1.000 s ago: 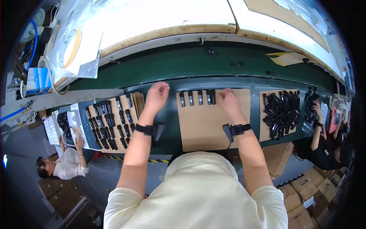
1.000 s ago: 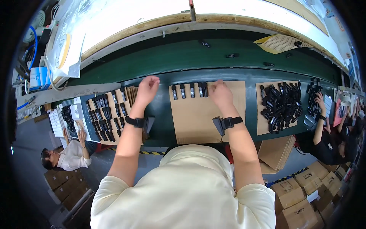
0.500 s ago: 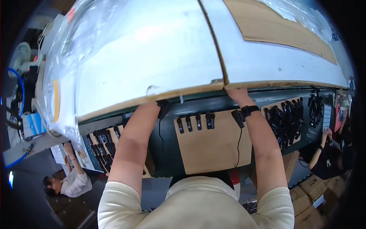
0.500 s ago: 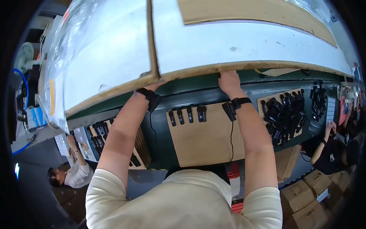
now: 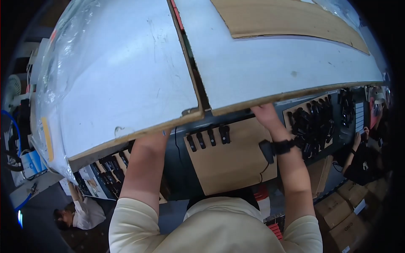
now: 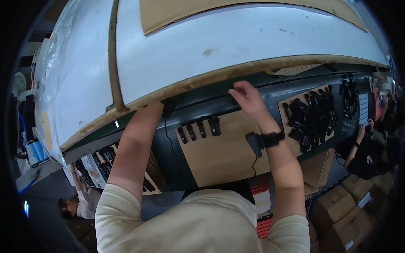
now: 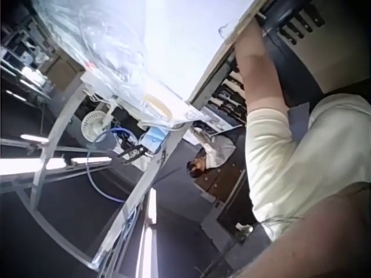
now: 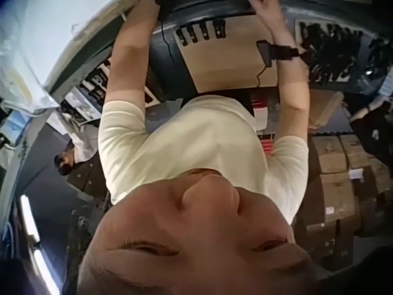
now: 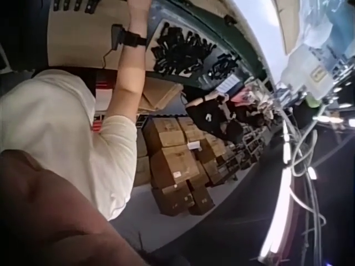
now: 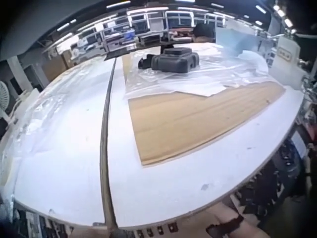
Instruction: The person picks up a microphone, turns it over, and presses its buttons. They then place the microphone onto a cardboard sheet and repeat the process with other microphones.
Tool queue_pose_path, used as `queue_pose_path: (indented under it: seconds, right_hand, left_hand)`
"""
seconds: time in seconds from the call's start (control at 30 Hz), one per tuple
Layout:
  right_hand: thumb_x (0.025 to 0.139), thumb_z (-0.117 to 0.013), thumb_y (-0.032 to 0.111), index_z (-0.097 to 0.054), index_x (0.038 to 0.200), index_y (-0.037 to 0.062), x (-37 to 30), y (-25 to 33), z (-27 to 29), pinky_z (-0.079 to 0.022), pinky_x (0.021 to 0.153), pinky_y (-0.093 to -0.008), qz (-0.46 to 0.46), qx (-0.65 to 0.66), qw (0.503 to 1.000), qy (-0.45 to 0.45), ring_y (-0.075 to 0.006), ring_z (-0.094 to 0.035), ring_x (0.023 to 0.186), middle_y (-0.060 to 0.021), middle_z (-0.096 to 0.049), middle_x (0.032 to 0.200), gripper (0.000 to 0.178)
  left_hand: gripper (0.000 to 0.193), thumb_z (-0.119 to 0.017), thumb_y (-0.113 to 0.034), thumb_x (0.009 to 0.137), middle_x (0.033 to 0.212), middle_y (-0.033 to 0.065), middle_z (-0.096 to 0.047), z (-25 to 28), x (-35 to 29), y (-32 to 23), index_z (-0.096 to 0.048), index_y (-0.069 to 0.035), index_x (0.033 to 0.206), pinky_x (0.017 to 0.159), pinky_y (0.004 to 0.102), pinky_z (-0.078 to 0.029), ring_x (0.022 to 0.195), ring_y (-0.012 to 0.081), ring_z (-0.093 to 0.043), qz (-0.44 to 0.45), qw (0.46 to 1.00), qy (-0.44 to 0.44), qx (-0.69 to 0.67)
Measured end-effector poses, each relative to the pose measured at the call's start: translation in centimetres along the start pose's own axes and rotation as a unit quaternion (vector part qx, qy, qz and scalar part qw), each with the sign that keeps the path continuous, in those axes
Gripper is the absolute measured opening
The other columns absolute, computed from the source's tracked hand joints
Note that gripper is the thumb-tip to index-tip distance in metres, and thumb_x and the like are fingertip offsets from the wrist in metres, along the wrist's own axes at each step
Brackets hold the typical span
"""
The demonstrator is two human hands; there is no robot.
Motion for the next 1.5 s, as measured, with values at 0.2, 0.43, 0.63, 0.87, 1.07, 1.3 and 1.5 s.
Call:
queue_pose_path:
  seconds: [0.2, 0.43, 0.63, 0.87, 1.07, 1.3, 1.5]
  right_hand:
    - [0.094, -0.058, 0.014, -0.056, 0.111, 0.0052, -6.7, 1.0, 0.1, -0.050, 0.075, -0.0305, -0.143, 0.496, 0.857, 0.011, -0.0151, -0.061, 0.088, -0.0072, -0.062, 0.102, 0.019]
    - [0.090, -0.062, 0.013, -0.059, 0.110, 0.0042, -13.0, 5.1, -1.0, -0.046, 0.065, -0.0241, -0.150, 0.378, 0.903, 0.136, -0.0097, -0.054, 0.072, -0.0026, -0.060, 0.091, 0.021]
    - [0.085, -0.069, 0.008, -0.064, 0.106, 0.0042, -17.9, 10.9, -0.8, -0.042, 0.062, -0.0216, -0.044, 0.206, 0.963, 0.166, -0.0087, -0.050, 0.067, -0.0009, -0.059, 0.084, 0.022]
    - [0.075, -0.076, 0.000, -0.065, 0.103, 0.0020, -22.4, 14.6, 0.8, -0.039, 0.058, -0.0222, 0.213, 0.086, 0.968, 0.101, -0.0088, -0.045, 0.062, -0.0023, -0.059, 0.083, 0.030]
    - [0.072, -0.077, 0.000, -0.065, 0.101, 0.0023, -24.3, 16.2, 1.2, -0.038, 0.057, -0.0231, 0.324, 0.057, 0.939, 0.100, -0.0102, -0.045, 0.061, -0.0043, -0.060, 0.084, 0.032]
    - [0.071, -0.076, -0.003, -0.065, 0.101, 0.0029, -25.0, 16.2, 1.2, -0.038, 0.057, -0.0231, 0.341, 0.059, 0.934, 0.088, -0.0107, -0.045, 0.061, -0.0063, -0.061, 0.087, 0.033]
    - [0.073, -0.072, -0.004, -0.064, 0.101, 0.0028, -24.6, 16.5, 1.1, -0.040, 0.057, -0.0232, 0.343, 0.033, 0.934, 0.093, -0.0121, -0.048, 0.065, -0.0070, -0.060, 0.091, 0.029]
  left_hand:
    - [0.023, -0.070, -0.004, 0.081, 0.099, 0.0114, -0.060, -3.0, 4.9, -5.3, -0.061, -0.003, 0.102, 0.084, 0.0305, -0.048, 0.096, 0.0237, -0.059, 0.019, 0.997, -0.006, -0.068]
    - [0.027, -0.072, 0.002, 0.075, 0.096, 0.0085, -0.058, -3.1, -6.2, -14.7, -0.060, -0.004, 0.098, 0.081, 0.0310, -0.048, 0.090, 0.0236, -0.058, -0.101, 0.988, -0.032, -0.111]
    - [0.028, -0.073, 0.003, 0.073, 0.092, 0.0090, -0.061, -3.6, -13.5, -20.4, -0.061, -0.003, 0.097, 0.079, 0.0321, -0.048, 0.085, 0.0230, -0.060, -0.159, 0.973, -0.083, -0.144]
    - [0.030, -0.075, 0.002, 0.071, 0.089, 0.0095, -0.062, -3.3, -18.7, -25.2, -0.063, -0.001, 0.098, 0.075, 0.0314, -0.048, 0.080, 0.0217, -0.060, -0.150, 0.972, -0.132, -0.122]
    - [0.030, -0.076, 0.001, 0.071, 0.090, 0.0102, -0.063, -3.6, -20.8, -26.5, -0.064, -0.001, 0.098, 0.069, 0.0301, -0.048, 0.077, 0.0195, -0.059, -0.181, 0.965, -0.143, -0.125]
    - [0.029, -0.076, 0.000, 0.071, 0.090, 0.0099, -0.061, -3.4, -21.1, -26.8, -0.064, 0.000, 0.098, 0.071, 0.0289, -0.048, 0.078, 0.0177, -0.058, -0.194, 0.963, -0.147, -0.117]
    - [0.027, -0.075, -0.001, 0.074, 0.094, 0.0109, -0.061, -3.9, -21.1, -25.0, -0.064, 0.000, 0.098, 0.078, 0.0306, -0.048, 0.085, 0.0207, -0.059, -0.079, 0.940, -0.126, -0.308]
Point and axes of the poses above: each hand's wrist, its own x-axis towards the middle knuckle, its own z-axis out of the back of the hand, y = z × x, the point moved 2 cm from there along x, towards the middle knuckle
